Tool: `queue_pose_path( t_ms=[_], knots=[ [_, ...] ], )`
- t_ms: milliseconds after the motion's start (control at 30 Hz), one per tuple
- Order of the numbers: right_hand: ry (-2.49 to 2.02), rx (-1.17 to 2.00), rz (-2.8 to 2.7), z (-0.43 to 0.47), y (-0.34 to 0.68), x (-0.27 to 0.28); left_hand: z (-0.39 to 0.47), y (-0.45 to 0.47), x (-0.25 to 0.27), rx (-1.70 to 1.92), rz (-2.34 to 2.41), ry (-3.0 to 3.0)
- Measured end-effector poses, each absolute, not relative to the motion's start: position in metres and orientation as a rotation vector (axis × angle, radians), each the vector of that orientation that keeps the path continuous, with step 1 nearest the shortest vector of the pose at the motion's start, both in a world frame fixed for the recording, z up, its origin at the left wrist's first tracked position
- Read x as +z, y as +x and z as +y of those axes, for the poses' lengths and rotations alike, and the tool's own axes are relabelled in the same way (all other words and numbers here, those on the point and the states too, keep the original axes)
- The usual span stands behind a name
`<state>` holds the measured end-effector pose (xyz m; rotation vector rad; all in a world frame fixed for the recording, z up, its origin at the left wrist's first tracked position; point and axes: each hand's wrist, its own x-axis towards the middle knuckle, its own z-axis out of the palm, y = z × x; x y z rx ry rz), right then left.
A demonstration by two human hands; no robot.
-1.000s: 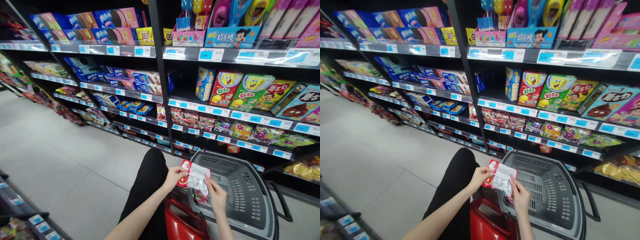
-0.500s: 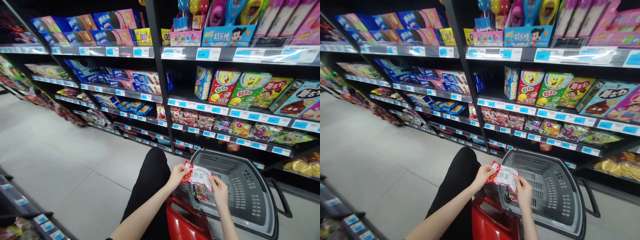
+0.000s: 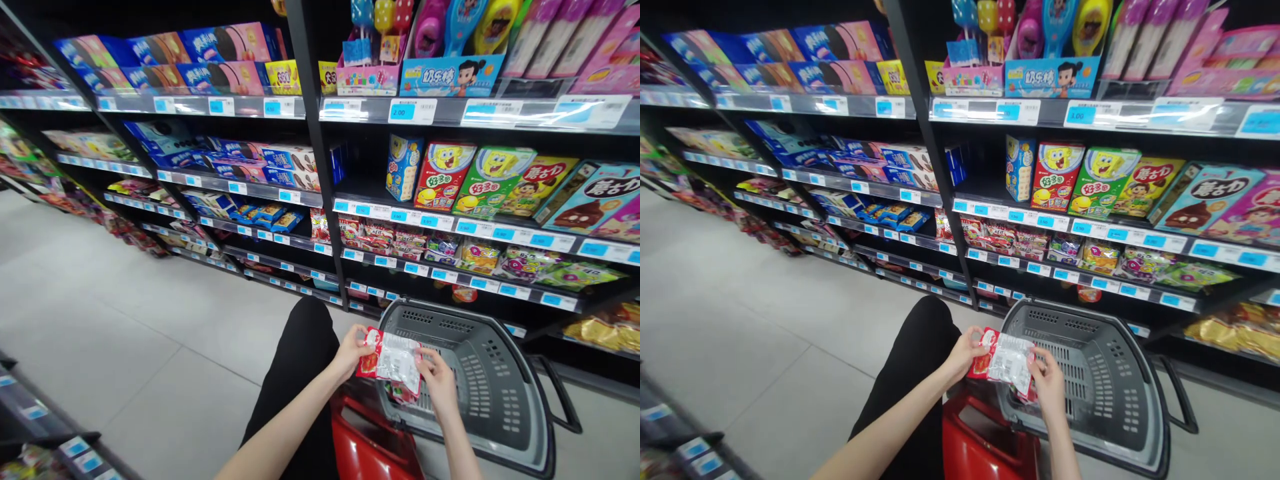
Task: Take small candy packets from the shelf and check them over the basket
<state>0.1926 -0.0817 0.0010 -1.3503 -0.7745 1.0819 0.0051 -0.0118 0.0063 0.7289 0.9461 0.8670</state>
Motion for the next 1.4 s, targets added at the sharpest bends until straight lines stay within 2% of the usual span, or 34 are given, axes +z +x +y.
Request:
queue_pose_path(
  t_ms=[400,500,933,1200,1400],
  knots=[
    [-1.083,1.436,-0.642,-0.090,0.199,0.012,-0.006,-0.014,0.020,0.696,0.685,0.569],
    [-1.177,1.354,-0.685,-0.090,0.199,0.010,-0.007,-0.015,0.025,0.688,0.651,0.622],
    [-1.713,0.941,-0.978,-0.089,0.203,0.011,-0.006,0.000,0.010,0.542,1.146,1.100],
    [-1.443,1.313,-0.600,-0.088,0.197,0.015,-0.002,0.008,0.005,0.514,1.244,0.985],
    [-1.337,1.321,-0.571,-0.089,0.195,0.020,-0.001,0.004,0.003,0.497,1.201,0.911]
  ],
)
